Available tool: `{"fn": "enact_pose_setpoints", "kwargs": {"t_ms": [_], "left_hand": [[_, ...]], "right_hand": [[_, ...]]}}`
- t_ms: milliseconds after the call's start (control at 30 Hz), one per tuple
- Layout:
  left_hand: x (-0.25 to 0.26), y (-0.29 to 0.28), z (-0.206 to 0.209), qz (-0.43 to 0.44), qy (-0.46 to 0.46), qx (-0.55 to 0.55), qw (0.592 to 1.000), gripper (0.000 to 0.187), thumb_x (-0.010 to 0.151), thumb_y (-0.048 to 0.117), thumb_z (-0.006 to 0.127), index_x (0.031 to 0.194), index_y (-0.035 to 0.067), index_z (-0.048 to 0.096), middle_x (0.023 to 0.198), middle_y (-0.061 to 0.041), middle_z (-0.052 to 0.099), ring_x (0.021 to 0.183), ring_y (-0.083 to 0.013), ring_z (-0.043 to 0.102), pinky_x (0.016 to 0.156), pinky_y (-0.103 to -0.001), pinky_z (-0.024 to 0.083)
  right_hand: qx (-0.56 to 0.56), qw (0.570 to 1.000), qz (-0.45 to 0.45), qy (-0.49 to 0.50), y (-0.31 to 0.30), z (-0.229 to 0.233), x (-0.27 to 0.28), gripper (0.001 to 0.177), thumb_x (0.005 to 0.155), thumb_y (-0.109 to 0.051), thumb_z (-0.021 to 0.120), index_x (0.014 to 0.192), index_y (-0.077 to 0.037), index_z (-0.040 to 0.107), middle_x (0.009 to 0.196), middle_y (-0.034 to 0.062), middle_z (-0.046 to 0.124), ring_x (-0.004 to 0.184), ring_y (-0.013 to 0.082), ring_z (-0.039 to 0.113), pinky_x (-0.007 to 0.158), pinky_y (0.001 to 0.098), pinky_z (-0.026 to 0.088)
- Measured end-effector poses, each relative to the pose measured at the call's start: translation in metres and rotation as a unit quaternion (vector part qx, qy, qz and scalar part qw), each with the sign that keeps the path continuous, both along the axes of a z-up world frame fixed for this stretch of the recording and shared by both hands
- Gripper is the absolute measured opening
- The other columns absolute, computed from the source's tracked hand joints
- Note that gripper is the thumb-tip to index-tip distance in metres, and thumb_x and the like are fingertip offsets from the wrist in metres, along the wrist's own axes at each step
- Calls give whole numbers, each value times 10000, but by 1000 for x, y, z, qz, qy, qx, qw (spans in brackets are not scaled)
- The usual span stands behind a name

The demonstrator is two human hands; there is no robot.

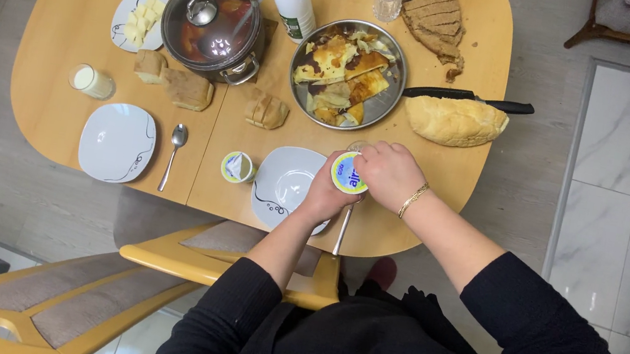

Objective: Setting a dining table by arranging glasses and opening yogurt containers for a meal.

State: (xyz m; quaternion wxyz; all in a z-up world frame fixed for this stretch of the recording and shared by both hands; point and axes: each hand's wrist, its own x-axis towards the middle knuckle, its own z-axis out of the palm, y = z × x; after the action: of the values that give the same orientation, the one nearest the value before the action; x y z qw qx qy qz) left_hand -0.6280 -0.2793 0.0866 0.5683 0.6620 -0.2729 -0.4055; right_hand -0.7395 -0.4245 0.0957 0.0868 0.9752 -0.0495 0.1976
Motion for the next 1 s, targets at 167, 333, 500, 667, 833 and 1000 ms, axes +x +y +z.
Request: {"fn": "enact_pose_setpoints", "kwargs": {"t_ms": [167, 333, 500, 667, 833, 1000], "left_hand": [[9, -2, -21, 3, -4, -9, 1000, 803, 585, 50, 890, 1323, 157, 592, 1076, -102, 662, 1047, -240, 631, 915, -394, 518], [12, -2, -18, 15, 4, -33, 999, 800, 578, 60, 936, 1301, 153, 605, 1062, -86, 672, 1037, -202, 621, 919, -374, 523], [23, -2, -44, 15, 5, -43, 999, 789, 602, 52, 922, 1316, 153, 601, 1071, -78, 664, 1047, -190, 611, 930, -368, 524], [28, 1, -54, 5, 2, -35, 999, 790, 615, 68, 932, 1325, 155, 598, 1086, -73, 668, 1059, -187, 617, 946, -359, 525], [44, 1, -66, -4, -4, -39, 999, 817, 616, 74, 947, 1347, 141, 589, 1143, -119, 688, 1108, -218, 621, 993, -407, 522], [68, -10, -70, -26, -50, 42, 998, 778, 648, 90, 889, 1353, 171, 570, 1201, -151, 680, 1191, -359, 633, 1039, -475, 501]], "right_hand": [[-5, 1000, 30, -7, 9, -2, 12, 31, 861, -198, 624, 848, -176, 642, 837, 9, 592, 844, 208, 611, 743, 351, 482], [-3, 1000, 29, -7, 21, -9, 21, 21, 860, -197, 616, 861, -177, 624, 848, -2, 576, 855, 191, 594, 760, 347, 476], [6, 1000, 20, -16, 31, -22, 26, 30, 845, -210, 623, 844, -181, 617, 840, 9, 563, 834, 202, 586, 738, 361, 471], [24, 999, -24, -42, 41, -14, 20, 106, 866, -260, 648, 804, -185, 604, 858, 37, 546, 815, 228, 588, 706, 378, 466], [155, 982, -103, -15, 49, 13, -8, 266, 958, -474, 588, 895, -224, 654, 862, 20, 510, 803, 246, 623, 653, 378, 508], [267, 944, -194, 1, 46, 5, -59, 195, 911, -409, 675, 1023, -256, 719, 915, -17, 590, 859, 221, 702, 698, 350, 589]]}}
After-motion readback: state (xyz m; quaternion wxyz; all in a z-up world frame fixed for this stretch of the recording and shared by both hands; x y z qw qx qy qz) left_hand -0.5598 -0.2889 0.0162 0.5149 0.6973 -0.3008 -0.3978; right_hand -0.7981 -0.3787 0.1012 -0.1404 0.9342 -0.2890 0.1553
